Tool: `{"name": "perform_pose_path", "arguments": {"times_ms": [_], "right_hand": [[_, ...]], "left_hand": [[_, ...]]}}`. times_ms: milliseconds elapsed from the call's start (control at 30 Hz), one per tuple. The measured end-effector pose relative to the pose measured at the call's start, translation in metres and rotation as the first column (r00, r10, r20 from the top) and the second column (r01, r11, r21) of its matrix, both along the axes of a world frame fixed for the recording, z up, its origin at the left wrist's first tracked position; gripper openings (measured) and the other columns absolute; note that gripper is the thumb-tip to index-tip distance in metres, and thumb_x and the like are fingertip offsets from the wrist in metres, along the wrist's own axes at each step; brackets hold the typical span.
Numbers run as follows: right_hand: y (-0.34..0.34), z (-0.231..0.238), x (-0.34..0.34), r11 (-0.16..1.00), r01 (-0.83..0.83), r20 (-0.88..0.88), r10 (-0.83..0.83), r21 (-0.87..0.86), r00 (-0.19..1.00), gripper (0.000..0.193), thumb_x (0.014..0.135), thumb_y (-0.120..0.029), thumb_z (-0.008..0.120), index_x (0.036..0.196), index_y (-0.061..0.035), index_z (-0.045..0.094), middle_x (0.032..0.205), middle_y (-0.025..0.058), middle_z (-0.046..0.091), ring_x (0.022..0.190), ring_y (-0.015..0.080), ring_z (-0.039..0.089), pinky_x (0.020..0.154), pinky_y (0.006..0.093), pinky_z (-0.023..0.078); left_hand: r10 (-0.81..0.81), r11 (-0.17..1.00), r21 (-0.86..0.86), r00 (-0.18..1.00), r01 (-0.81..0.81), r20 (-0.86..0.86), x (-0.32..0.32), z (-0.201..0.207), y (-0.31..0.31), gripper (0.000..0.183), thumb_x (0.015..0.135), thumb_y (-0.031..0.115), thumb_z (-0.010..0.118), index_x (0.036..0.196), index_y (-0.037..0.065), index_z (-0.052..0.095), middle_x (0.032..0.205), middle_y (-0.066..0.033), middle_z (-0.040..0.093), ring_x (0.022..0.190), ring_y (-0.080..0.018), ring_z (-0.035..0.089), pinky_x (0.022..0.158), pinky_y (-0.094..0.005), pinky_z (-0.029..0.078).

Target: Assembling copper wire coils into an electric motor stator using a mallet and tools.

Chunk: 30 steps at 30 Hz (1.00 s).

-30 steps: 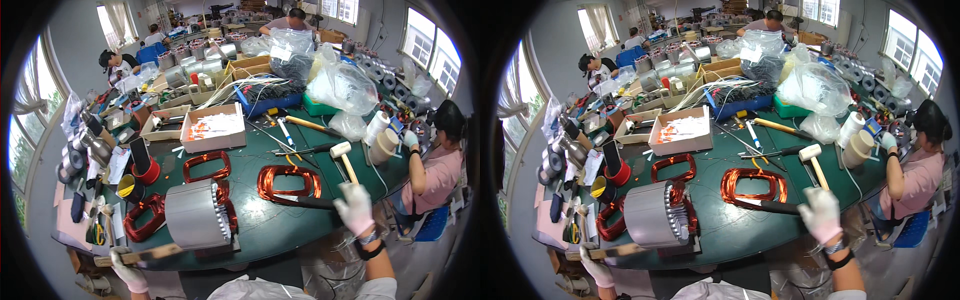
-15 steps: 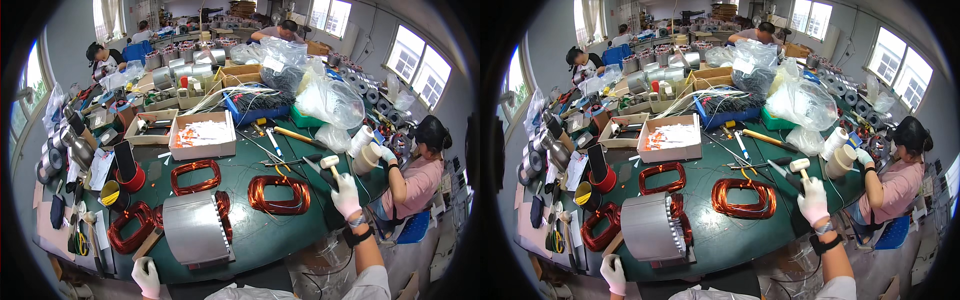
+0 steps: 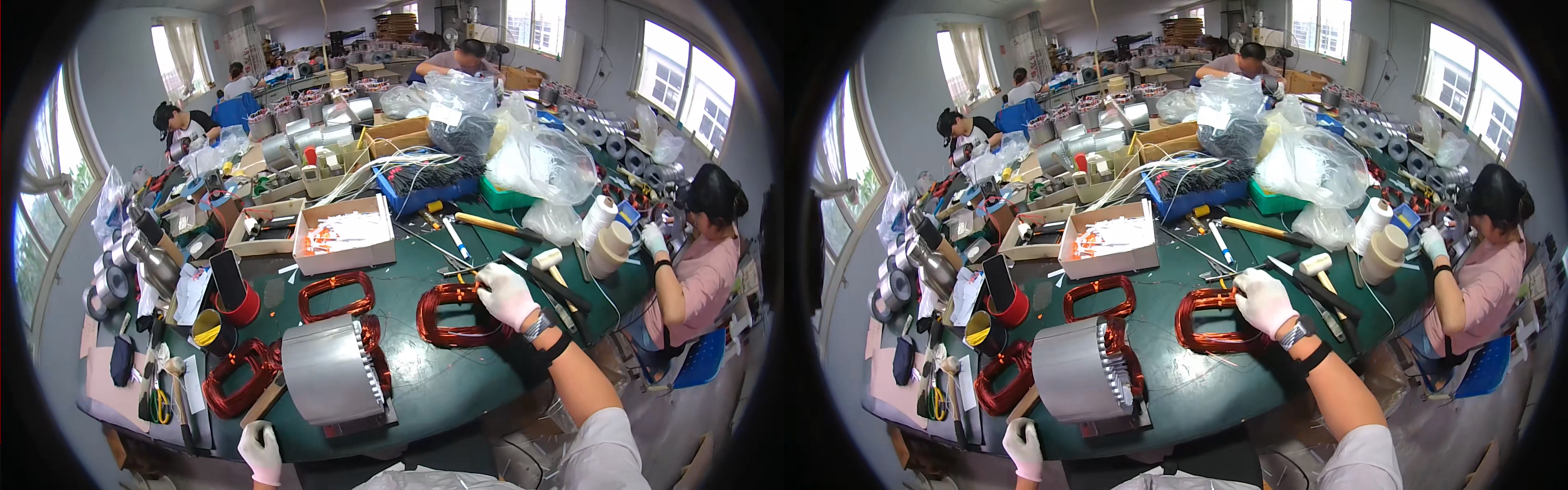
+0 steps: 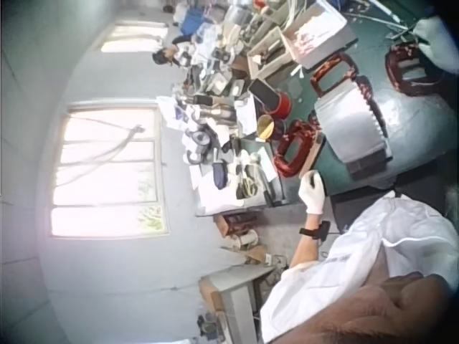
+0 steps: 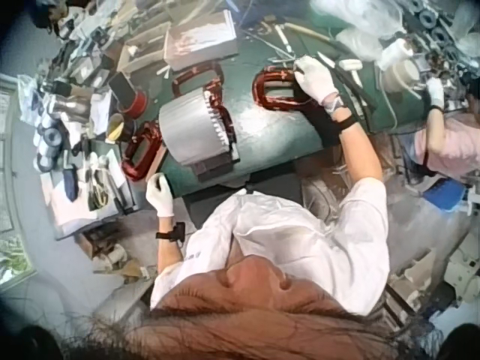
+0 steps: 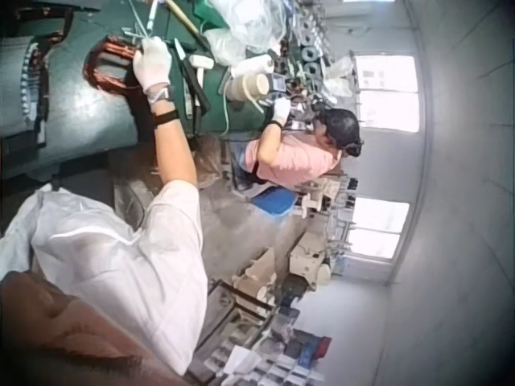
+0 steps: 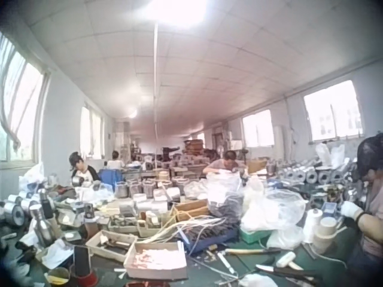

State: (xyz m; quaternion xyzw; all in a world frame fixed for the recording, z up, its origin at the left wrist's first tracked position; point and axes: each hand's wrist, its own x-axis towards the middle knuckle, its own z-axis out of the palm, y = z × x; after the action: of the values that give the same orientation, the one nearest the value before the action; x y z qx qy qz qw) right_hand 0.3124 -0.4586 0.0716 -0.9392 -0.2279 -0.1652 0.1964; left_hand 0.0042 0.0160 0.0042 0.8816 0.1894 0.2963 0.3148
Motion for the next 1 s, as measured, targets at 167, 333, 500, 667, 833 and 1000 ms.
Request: {"name": "perform_pose_path", "arguments": {"times_ms": [167, 333, 500, 667, 833, 1000], "right_hand": [[-0.007, 0.066, -0.018, 0.986, -0.025, -0.175, 0.054, 0.163, 0.983, 0.014, 0.087, -0.014, 0.066, 0.095, -0.0034, 0.065, 0.086, 0.0198, 0.071, 0.087, 0.0414, 0.07, 0.08, 0.0485, 0.054], [-0.024, 0.12, -0.023, 0.866, 0.002, -0.269, 0.153, 0.499, 0.951, 0.017, 0.084, -0.008, 0.069, 0.095, 0.0035, 0.063, 0.077, 0.0114, 0.068, 0.067, 0.0178, 0.066, 0.065, 0.0351, 0.052], [0.005, 0.193, -0.059, 0.793, -0.024, -0.276, 0.241, 0.609, 0.93, 0.019, 0.085, -0.007, 0.07, 0.098, 0.0058, 0.065, 0.083, 0.0082, 0.07, 0.073, 0.0128, 0.066, 0.069, 0.0309, 0.054], [0.031, 0.22, -0.101, 0.776, -0.121, -0.123, 0.248, 0.618, 0.961, 0.021, 0.086, -0.005, 0.07, 0.104, 0.0044, 0.067, 0.088, 0.01, 0.072, 0.08, 0.0113, 0.067, 0.075, 0.0285, 0.055], [0.047, 0.222, -0.136, 0.693, -0.186, -0.108, 0.358, 0.696, 0.928, 0.02, 0.087, -0.003, 0.071, 0.105, 0.0031, 0.067, 0.09, 0.0069, 0.071, 0.083, 0.0079, 0.065, 0.078, 0.0262, 0.054], [0.029, 0.203, -0.149, 0.62, -0.11, -0.182, 0.389, 0.777, 0.903, 0.029, 0.087, -0.005, 0.072, 0.114, 0.0031, 0.066, 0.099, 0.0052, 0.071, 0.087, 0.0078, 0.065, 0.082, 0.0262, 0.055]], "left_hand": [[-0.074, 0.951, -0.305, 0.995, 0.051, -0.064, 0.009, 0.02, 0.019, 0.015, 0.093, -0.003, 0.055, 0.092, -0.005, 0.07, 0.079, -0.0061, 0.066, 0.073, -0.013, 0.064, 0.069, -0.0286, 0.05], [-0.205, 0.897, -0.385, 0.976, 0.219, 0.077, 0.053, 0.145, -0.005, 0.018, 0.099, 0.002, 0.053, 0.108, -0.001, 0.068, 0.081, -0.0035, 0.065, 0.073, -0.0084, 0.062, 0.064, -0.024, 0.051], [-0.536, 0.801, -0.226, 0.832, 0.554, 0.14, 0.097, 0.267, -0.069, 0.028, 0.094, 0.0, 0.06, 0.121, -0.004, 0.064, 0.102, -0.0088, 0.07, 0.09, -0.0145, 0.069, 0.08, -0.0284, 0.056], [-0.78, 0.566, 0.455, 0.626, 0.688, 0.023, 0.169, 0.308, -0.172, 0.078, 0.081, 0.011, 0.083, 0.148, 0.0, 0.045, 0.142, -0.0215, 0.057, 0.133, -0.0353, 0.057, 0.113, -0.0431, 0.044], [-0.788, 0.535, 0.561, 0.613, 0.632, 0.06, 0.203, 0.314, -0.204, 0.075, 0.076, 0.017, 0.088, 0.14, 0.003, 0.054, 0.128, -0.0187, 0.065, 0.122, -0.0363, 0.061, 0.108, -0.0446, 0.048], [-0.805, 0.531, 0.614, 0.573, 0.584, 0.152, 0.209, 0.314, -0.204, 0.032, 0.08, 0.009, 0.083, 0.108, 0.005, 0.069, 0.097, -0.0121, 0.072, 0.087, -0.0295, 0.07, 0.077, -0.0386, 0.056]]}}
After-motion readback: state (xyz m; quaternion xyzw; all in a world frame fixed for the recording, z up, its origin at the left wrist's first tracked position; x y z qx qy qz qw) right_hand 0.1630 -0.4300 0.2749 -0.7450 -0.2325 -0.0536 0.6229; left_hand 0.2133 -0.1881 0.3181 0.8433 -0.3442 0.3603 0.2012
